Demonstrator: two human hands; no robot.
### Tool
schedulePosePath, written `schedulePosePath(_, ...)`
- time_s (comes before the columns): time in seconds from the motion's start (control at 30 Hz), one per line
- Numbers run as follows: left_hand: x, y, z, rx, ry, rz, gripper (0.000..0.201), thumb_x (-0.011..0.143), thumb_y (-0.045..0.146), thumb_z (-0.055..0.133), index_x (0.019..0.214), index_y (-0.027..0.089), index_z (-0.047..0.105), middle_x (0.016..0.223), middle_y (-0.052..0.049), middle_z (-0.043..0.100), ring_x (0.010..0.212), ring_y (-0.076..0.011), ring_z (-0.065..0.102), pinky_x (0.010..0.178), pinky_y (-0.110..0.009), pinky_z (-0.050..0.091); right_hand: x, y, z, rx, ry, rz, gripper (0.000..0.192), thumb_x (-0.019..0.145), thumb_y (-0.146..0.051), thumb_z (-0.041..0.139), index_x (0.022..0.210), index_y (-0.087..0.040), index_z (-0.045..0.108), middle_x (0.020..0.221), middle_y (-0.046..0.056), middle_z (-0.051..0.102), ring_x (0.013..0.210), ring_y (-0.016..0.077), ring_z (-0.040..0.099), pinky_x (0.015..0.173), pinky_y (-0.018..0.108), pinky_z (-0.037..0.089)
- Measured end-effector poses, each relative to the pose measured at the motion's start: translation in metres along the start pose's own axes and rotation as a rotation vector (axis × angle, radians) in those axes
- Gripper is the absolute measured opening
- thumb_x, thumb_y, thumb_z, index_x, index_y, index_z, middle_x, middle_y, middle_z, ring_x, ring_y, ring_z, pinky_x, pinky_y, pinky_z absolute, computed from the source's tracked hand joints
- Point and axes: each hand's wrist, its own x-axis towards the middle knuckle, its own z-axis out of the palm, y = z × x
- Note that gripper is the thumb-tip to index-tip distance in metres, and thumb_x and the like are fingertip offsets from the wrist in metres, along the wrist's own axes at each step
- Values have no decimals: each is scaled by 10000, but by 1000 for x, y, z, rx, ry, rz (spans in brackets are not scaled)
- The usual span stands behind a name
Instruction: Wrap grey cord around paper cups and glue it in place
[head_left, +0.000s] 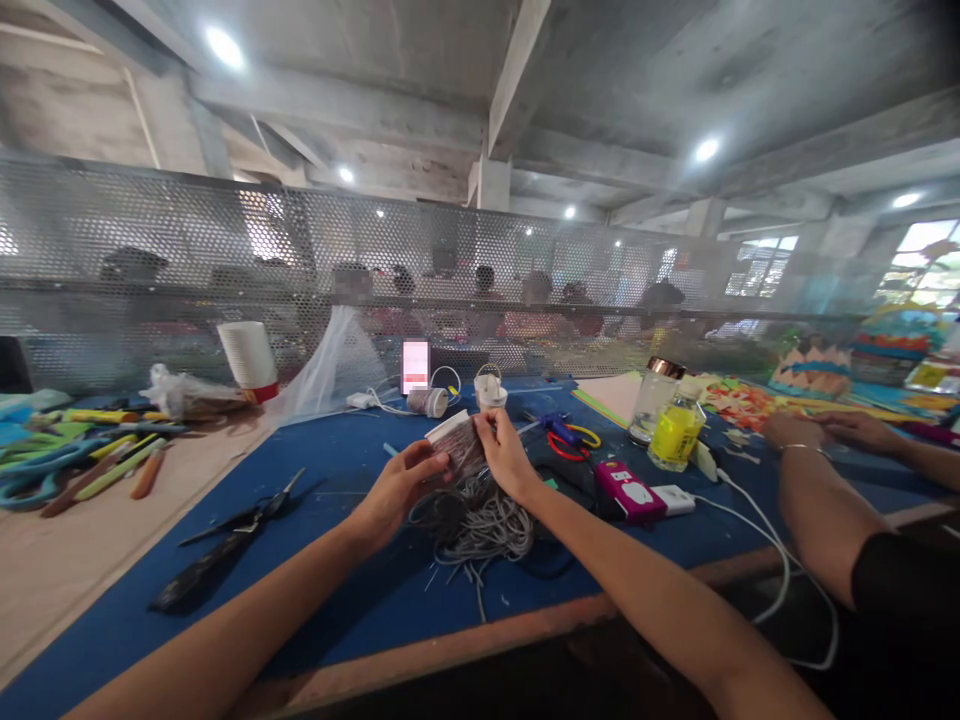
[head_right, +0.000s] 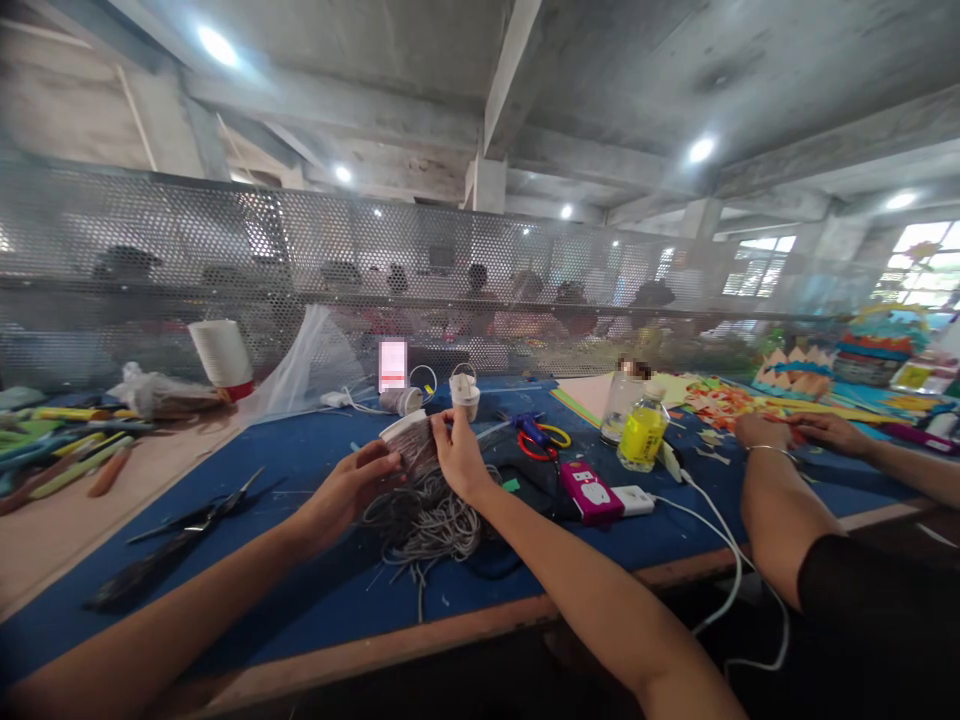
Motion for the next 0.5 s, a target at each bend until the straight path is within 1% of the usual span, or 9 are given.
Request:
schedulePosePath(0.07, -1, 0, 2, 1, -1, 4, 282, 766, 274, 699, 1032, 183, 672, 1078, -69, 669, 970, -196, 620, 883, -305, 481, -2, -3, 1, -27, 15, -31, 228, 928, -398, 399, 949, -184, 474, 899, 49, 592, 833, 162, 571, 783, 280, 443)
schedulePosePath(0.17, -2, 1, 7, -2, -51, -11, 398, 790, 291, 671, 1173, 196, 621, 1192, -89, 641, 1091, -240, 588, 925, -338, 464, -5, -8, 3, -60, 26, -91, 197, 932, -364, 406, 968, -182, 473, 947, 63, 603, 866, 164, 579, 812, 287, 441)
schedulePosePath(0.23, -4, 2, 11, -2, -63, -1, 469, 785, 290, 679, 1235, 204, 583, 1242, -93, 621, 1147, -258, 562, 947, -348, 448, -7, -11, 5, -72, 17, -125, 186, 933, -350, 409, 979, -183, 477, 989, 73, 606, 893, 163, 579, 831, 290, 439)
schedulePosePath(0.37, -4, 4, 13, 1, 7, 36, 497, 745, 301, 721, 1210, 177, 601, 1210, -107, 647, 1117, -266, 588, 946, -342, 444, -9, -15, 7, -63, -34, -163, 171, 923, -346, 437, 949, -189, 500, 1027, 76, 596, 941, 161, 570, 858, 289, 440)
schedulePosePath(0.5, -2, 6, 7, -6, 93, 61, 502, 686, 300, 765, 1156, 186, 628, 1166, -98, 672, 1034, -249, 633, 898, -332, 475, -7, -15, 4, 25, -84, -149, 194, 900, -372, 474, 889, -188, 536, 1062, 75, 583, 1000, 161, 553, 826, 263, 456)
